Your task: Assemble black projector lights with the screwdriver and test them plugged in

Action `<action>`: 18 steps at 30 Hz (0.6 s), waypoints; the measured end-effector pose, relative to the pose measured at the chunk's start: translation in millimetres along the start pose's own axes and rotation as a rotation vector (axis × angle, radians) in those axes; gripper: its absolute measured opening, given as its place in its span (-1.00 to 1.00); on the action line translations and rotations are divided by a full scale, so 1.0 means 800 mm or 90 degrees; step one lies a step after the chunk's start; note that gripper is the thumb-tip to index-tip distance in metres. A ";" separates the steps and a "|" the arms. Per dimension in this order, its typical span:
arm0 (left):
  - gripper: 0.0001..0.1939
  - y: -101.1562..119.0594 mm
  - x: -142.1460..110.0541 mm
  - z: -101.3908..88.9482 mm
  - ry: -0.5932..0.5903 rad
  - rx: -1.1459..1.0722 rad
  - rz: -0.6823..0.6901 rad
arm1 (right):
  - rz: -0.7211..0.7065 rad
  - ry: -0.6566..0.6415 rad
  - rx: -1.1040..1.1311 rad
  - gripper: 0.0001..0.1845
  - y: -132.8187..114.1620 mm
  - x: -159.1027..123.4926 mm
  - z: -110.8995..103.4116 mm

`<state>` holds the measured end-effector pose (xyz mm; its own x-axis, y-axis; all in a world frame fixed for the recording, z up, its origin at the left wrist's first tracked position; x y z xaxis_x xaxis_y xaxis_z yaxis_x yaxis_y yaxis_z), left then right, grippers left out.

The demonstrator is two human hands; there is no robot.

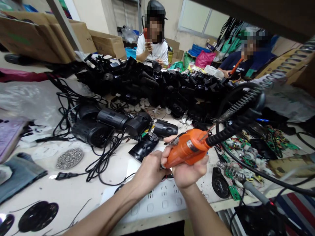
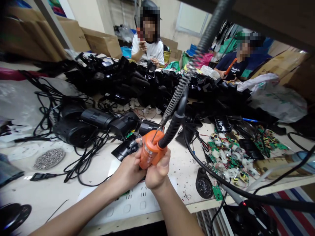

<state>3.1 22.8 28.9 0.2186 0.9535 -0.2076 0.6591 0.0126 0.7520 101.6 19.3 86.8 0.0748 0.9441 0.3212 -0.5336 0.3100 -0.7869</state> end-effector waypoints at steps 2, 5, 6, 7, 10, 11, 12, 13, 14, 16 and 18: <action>-0.82 0.003 -0.001 -0.002 0.001 -0.006 0.007 | -0.010 0.003 -0.006 -0.22 0.001 0.002 0.001; -0.78 0.007 -0.003 -0.005 -0.002 -0.031 0.017 | -0.013 0.002 -0.023 -0.21 0.004 0.004 0.000; -0.77 0.008 -0.003 -0.006 -0.003 -0.041 0.018 | -0.011 -0.001 -0.027 -0.21 0.004 0.004 0.000; -0.77 0.009 -0.003 -0.006 -0.003 -0.049 0.017 | -0.007 -0.004 -0.031 -0.21 0.005 0.004 0.000; -0.74 0.010 -0.004 -0.006 0.002 -0.050 0.004 | -0.004 -0.018 -0.040 -0.22 0.006 0.003 0.000; -0.72 0.010 -0.004 -0.006 0.003 -0.047 0.001 | -0.007 -0.024 -0.045 -0.21 0.006 0.003 0.000; -0.71 0.010 -0.004 -0.006 0.005 -0.045 0.001 | -0.014 -0.027 -0.051 -0.21 0.006 0.003 0.000; -0.72 0.009 -0.003 -0.005 0.005 -0.042 0.007 | -0.022 -0.028 -0.059 -0.20 0.006 0.004 0.000; -0.74 0.009 -0.003 -0.005 0.003 -0.038 0.018 | -0.032 -0.026 -0.068 -0.20 0.006 0.004 0.000; -0.79 0.008 -0.002 -0.004 0.000 -0.031 0.040 | -0.041 -0.021 -0.081 -0.18 0.007 0.006 0.001; -0.80 0.007 -0.002 -0.003 0.002 -0.029 0.045 | -0.035 -0.021 -0.077 -0.15 0.007 0.007 0.000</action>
<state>5.1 22.2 34.8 0.2618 0.9532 -0.1511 0.6085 -0.0416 0.7924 98.7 26.5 84.1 0.0715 0.9218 0.3811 -0.4238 0.3740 -0.8249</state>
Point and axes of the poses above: each hand's wrist, its own x-axis towards the middle knuckle, its own z-axis out of the palm, y = z × x, the point moved 1 cm from there along x, towards the middle knuckle, and after that the axes turned 7 degrees about -z, right-handed, at the moved point
